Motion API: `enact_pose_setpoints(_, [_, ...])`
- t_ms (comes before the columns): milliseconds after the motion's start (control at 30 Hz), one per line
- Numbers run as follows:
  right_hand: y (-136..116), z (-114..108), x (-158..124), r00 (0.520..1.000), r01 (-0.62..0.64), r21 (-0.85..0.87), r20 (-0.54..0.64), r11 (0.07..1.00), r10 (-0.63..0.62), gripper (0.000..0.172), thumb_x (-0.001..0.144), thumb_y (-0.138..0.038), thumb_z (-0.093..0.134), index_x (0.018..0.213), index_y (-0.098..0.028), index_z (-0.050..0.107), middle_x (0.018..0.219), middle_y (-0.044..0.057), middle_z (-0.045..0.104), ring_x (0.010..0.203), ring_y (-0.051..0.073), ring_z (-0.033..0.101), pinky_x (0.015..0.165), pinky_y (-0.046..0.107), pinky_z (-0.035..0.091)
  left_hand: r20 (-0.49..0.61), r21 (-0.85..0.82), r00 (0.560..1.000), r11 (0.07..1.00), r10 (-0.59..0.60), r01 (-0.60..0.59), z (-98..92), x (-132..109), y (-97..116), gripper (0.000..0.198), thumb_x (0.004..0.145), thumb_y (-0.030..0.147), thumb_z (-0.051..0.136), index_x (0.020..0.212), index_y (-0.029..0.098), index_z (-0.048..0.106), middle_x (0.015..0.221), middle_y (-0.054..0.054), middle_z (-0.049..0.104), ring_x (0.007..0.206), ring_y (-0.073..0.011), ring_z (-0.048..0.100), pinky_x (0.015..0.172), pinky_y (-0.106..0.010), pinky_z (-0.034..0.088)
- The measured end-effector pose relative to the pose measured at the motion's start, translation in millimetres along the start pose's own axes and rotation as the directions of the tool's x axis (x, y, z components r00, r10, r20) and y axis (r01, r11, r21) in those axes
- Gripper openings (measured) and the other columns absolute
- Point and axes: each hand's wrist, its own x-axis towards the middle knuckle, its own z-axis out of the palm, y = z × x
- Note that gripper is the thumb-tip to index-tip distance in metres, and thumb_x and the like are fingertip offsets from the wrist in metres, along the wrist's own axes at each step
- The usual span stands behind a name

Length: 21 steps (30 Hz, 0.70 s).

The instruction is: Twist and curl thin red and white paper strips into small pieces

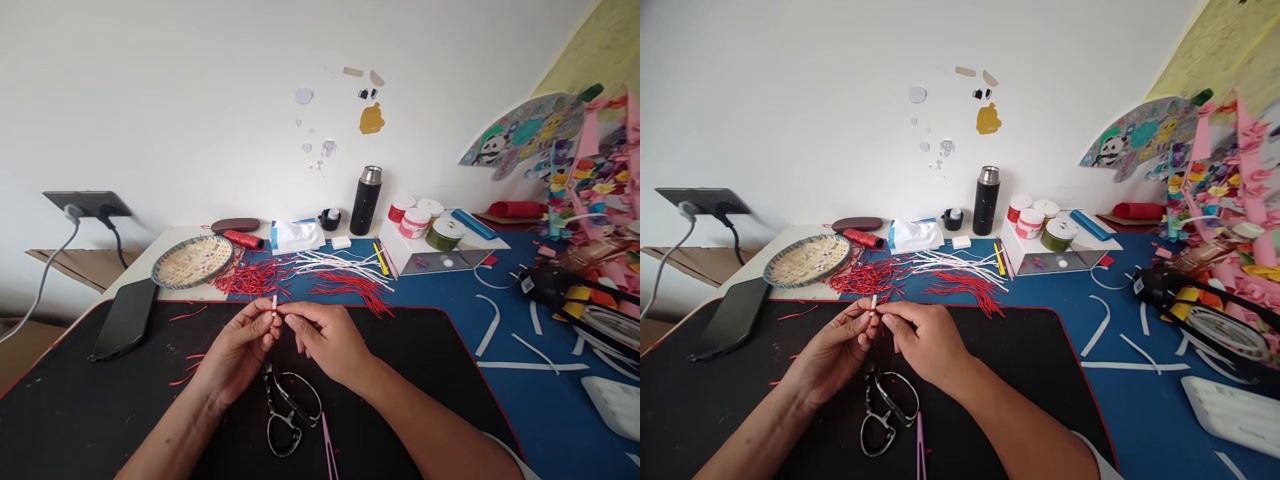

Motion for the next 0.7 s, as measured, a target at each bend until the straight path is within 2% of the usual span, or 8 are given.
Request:
enact_pose_setpoints(267, [2.2,-1.3,1.3,0.998,0.06,-0.037,0.0,0.997,-0.06,0.032,0.106,-0.031,0.055,0.126,-0.023,0.08,0.064,-0.001,0.068,0.056,0.012,0.059,0.064,0.025,0.048,-0.027,-0.066,0.997,0.996,-0.068,0.066,-2.6,1.5,-1.6,0.035,0.056,0.004,0.1,0.083,0.013,0.081,0.069,-0.003,0.079,0.056,-0.0095,0.073,0.055,-0.009,0.061])
enact_pose_setpoints(400, [2.6,-0.8,1.2,0.998,0.065,-0.065,0.002,0.996,-0.065,0.032,0.106,-0.031,0.055,0.125,-0.023,0.08,0.064,-0.001,0.07,0.055,0.013,0.06,0.063,0.025,0.048,-0.036,-0.021,0.998,0.998,-0.051,0.05,-1.4,1.9,-1.7,0.031,0.057,0.004,0.099,0.081,0.012,0.08,0.069,-0.004,0.078,0.056,-0.0091,0.072,0.053,-0.009,0.059])
enact_pose_setpoints(533, [2.5,1.2,-0.2,1.0,0.024,-0.105,0.018,0.994,-0.022,0.033,0.105,-0.032,0.056,0.13,-0.025,0.078,0.063,-0.001,0.07,0.056,0.015,0.063,0.063,0.026,0.05,-0.088,0.069,0.992,0.994,0.086,-0.08,1.8,2.6,-0.8,0.032,0.055,0.009,0.101,0.079,0.013,0.079,0.07,-0.003,0.078,0.057,-0.0102,0.072,0.054,-0.012,0.059])
enact_pose_setpoints(700, [1.1,1.2,-1.4,0.999,0.034,-0.17,0.0,0.985,-0.034,0.036,0.105,-0.032,0.056,0.134,-0.021,0.074,0.067,0.001,0.073,0.058,0.016,0.066,0.066,0.028,0.053,-0.092,0.269,0.947,0.923,0.308,-0.274,5.0,0.4,-1.1,0.037,0.058,0.027,0.103,0.083,0.016,0.078,0.075,-0.002,0.079,0.062,-0.0122,0.071,0.06,-0.018,0.06])
